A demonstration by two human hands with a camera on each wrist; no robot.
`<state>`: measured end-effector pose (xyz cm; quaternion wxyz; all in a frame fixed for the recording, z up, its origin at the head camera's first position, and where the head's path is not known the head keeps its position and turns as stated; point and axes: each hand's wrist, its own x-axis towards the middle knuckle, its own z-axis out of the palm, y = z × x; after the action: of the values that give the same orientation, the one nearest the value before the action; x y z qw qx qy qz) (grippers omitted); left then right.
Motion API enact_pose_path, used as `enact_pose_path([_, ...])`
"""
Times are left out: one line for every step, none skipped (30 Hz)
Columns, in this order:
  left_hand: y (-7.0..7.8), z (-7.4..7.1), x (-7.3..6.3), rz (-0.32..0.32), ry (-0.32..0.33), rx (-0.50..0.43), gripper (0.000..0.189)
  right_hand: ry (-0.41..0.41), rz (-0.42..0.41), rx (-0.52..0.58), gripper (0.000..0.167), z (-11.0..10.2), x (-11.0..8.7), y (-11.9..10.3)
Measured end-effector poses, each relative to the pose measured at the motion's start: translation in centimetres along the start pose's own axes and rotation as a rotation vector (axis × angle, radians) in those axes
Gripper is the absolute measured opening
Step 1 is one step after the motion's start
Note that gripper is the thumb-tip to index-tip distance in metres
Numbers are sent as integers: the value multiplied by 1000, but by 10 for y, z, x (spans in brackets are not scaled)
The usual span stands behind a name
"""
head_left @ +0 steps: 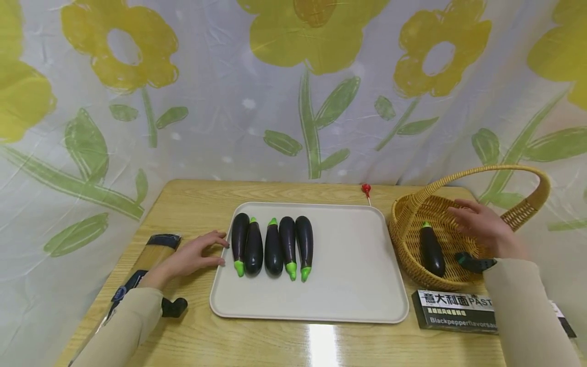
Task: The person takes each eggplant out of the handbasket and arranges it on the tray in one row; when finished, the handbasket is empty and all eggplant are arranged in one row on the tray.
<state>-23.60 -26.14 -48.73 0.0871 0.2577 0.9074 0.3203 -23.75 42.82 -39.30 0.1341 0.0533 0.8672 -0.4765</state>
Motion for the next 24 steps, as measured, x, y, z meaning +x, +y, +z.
enact_pose_path([0, 0, 0, 1, 0, 0, 39, -15, -1, 18, 80, 1, 2, 4])
enact_pose_path([0, 0, 0, 1, 0, 2, 39, -29, 2, 40, 79, 2, 4, 8])
enact_pose_path([0, 0, 0, 3, -1, 3, 39, -46, 3, 73, 77, 4, 6, 11])
enact_pose_path([0, 1, 0, 4, -2, 4, 39, -63, 10, 96, 77, 6, 7, 13])
enact_pose_path([0, 1, 0, 4, -1, 1, 39, -80, 17, 106, 77, 7, 8, 15])
enact_pose_path([0, 1, 0, 5, 1, -2, 39, -102, 26, 122, 77, 9, 9, 16])
enact_pose_path([0, 0, 0, 3, 3, -4, 39, -121, 36, 130, 77, 11, 10, 18])
enact_pose_path([0, 0, 0, 5, 4, -3, 39, -136, 46, 126, 77, 13, 11, 19])
enact_pose_path([1, 0, 0, 2, 5, -7, 39, -154, 54, 129, 77, 14, 12, 19])
enact_pose_path([1, 0, -1, 1, 6, -7, 39, -173, 61, 129, 77, 16, 12, 20])
enact_pose_path([1, -1, -1, 0, 7, -9, 39, -194, 65, 131, 76, 17, 12, 21])
enact_pose_path([1, -1, -1, -1, 6, -7, 39, -211, 69, 139, 76, 18, 12, 21])
enact_pose_path([1, -1, 0, 1, 4, -5, 40, -224, 66, 139, 75, 19, 12, 22])
enact_pose_path([1, -1, 0, 3, 2, -3, 40, -234, 67, 144, 75, 19, 12, 22])
enact_pose_path([1, -1, 0, 2, 1, -5, 40, -242, 67, 160, 75, 20, 11, 22])
enact_pose_path([1, -1, 0, 5, 0, -3, 40, -247, 67, 166, 75, 20, 11, 22])
enact_pose_path([2, -1, 0, 6, 0, -4, 40, -251, 62, 170, 75, 21, 10, 22])
enact_pose_path([2, -1, 0, 8, -1, -4, 40, -250, 62, 174, 74, 21, 10, 22])
enact_pose_path([2, -1, 0, 9, -1, -4, 40, -254, 60, 179, 74, 22, 10, 22])
enact_pose_path([2, -1, 0, 9, -2, -5, 40, -256, 62, 186, 73, 22, 9, 22])
enact_pose_path([2, -1, 0, 8, -2, -6, 40, -262, 60, 190, 72, 23, 9, 22])
enact_pose_path([2, -1, 0, 8, -2, -6, 40, -267, 58, 191, 70, 24, 9, 23])
enact_pose_path([2, -1, 0, 8, -2, -7, 40, -275, 58, 195, 67, 25, 9, 24])
enact_pose_path([2, -1, 0, 8, -3, -8, 41, -280, 64, 205, 64, 25, 9, 24])
